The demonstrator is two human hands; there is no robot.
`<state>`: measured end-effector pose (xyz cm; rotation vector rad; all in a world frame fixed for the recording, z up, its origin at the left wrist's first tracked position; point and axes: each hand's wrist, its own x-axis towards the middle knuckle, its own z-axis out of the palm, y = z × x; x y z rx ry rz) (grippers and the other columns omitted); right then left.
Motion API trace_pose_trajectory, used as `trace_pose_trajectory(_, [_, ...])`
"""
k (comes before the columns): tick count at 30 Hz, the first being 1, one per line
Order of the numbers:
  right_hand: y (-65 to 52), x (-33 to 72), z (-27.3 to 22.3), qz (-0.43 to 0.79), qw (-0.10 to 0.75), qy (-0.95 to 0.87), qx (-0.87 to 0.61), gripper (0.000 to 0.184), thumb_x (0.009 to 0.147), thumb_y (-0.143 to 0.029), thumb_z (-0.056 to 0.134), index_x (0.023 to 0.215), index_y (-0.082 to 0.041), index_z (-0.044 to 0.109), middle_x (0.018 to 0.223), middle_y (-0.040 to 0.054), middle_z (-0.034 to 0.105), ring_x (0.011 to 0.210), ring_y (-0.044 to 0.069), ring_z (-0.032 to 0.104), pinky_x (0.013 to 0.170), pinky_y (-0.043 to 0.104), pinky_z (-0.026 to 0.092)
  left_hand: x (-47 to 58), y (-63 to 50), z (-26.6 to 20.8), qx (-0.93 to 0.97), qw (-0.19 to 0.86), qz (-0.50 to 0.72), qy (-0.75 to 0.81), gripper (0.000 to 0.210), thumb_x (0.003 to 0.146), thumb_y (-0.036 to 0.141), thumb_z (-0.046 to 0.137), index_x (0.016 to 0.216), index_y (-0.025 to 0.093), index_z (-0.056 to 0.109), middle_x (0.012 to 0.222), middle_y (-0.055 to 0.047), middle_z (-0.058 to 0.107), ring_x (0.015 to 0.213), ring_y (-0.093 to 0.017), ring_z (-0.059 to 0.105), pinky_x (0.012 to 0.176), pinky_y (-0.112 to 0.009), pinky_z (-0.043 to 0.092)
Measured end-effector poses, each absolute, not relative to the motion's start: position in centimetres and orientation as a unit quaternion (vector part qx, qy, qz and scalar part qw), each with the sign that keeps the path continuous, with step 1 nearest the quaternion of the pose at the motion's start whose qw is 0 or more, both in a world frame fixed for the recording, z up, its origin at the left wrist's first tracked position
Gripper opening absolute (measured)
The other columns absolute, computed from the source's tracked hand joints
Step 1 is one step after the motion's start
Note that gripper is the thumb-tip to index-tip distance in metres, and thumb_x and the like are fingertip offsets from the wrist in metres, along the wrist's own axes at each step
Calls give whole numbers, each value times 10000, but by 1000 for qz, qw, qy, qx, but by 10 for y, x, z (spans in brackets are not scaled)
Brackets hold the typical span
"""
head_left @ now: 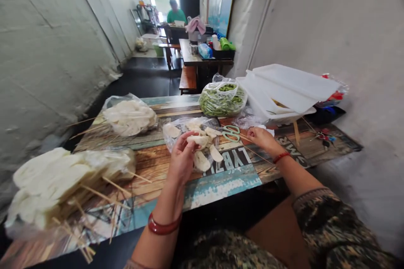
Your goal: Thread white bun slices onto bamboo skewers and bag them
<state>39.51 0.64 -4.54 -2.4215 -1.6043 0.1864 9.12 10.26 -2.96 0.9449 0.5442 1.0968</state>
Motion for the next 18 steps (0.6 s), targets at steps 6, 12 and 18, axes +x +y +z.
trace_pose_trajectory(6, [5, 390, -46, 65, 76, -550, -829, 159, 858, -231, 554, 811, -185, 699, 832, 71, 741, 742, 182, 635, 585, 248, 338, 54, 88, -43, 629, 521, 457, 351, 437, 781, 319, 718, 1198, 203, 658, 1041, -67, 669, 878, -176, 608, 786, -280, 479])
trace_pose_trajectory(12, [3, 392, -52, 43, 55, -556, -828, 229, 919, -254, 482, 949, -155, 686, 932, 130, 731, 827, 215, 649, 627, 273, 350, 22, 63, -35, 777, 380, 347, 362, 494, 780, 243, 649, 1274, 243, 640, 988, -67, 676, 850, -207, 611, 800, -330, 474])
trace_pose_trajectory(18, [4, 397, -55, 39, 44, -568, -821, 170, 903, -269, 515, 879, -191, 664, 904, 93, 730, 798, 210, 649, 623, 277, 353, 18, 56, -34, 844, 322, 242, 355, 412, 767, 173, 560, 1158, 190, 687, 937, -84, 631, 863, -226, 604, 832, -368, 479])
